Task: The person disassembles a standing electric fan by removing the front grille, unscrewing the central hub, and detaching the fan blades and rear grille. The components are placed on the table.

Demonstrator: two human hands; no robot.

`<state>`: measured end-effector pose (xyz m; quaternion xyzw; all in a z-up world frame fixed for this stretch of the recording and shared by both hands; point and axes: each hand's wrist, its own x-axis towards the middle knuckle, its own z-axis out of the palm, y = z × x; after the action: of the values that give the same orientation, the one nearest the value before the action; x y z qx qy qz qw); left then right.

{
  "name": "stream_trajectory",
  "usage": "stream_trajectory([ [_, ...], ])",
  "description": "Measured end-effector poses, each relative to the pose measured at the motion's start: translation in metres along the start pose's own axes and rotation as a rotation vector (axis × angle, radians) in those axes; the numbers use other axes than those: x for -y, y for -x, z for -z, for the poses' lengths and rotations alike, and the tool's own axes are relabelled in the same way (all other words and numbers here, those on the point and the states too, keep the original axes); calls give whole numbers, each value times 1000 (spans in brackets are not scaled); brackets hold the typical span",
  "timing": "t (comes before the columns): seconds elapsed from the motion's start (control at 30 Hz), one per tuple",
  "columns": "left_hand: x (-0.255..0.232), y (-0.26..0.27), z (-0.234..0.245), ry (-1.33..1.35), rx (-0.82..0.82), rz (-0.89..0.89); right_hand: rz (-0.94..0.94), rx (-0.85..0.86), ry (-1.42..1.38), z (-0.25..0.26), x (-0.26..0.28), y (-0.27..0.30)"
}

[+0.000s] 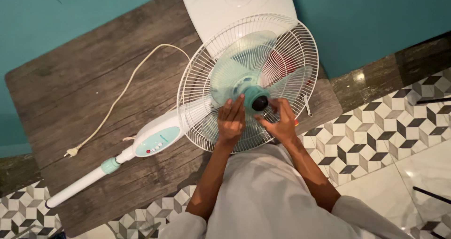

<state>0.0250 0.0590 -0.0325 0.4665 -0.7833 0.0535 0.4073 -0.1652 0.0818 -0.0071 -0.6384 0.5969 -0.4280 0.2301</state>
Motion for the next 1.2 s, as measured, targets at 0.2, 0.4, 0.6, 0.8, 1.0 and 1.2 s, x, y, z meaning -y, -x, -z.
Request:
stream_trajectory([
  [0.2, -2, -5, 8, 43, 10, 17, 102, -74, 49, 9, 15, -10],
  [0.4, -5, -11, 12, 58, 24, 21, 264, -25, 88, 4, 22, -13],
  [0.6, -6, -12, 12, 87, -23, 35, -80, 14, 77, 9, 9, -8],
  [0.8, -4, -10, 8, 88, -25, 32, 172, 90, 134, 13, 27, -20],
  [1.0, -2, -8, 5, 78, -15, 35, 88, 20, 159, 13, 12, -17],
  [1.2, 3, -7, 12, 86, -7, -9, 90, -9, 225, 12, 19, -14],
])
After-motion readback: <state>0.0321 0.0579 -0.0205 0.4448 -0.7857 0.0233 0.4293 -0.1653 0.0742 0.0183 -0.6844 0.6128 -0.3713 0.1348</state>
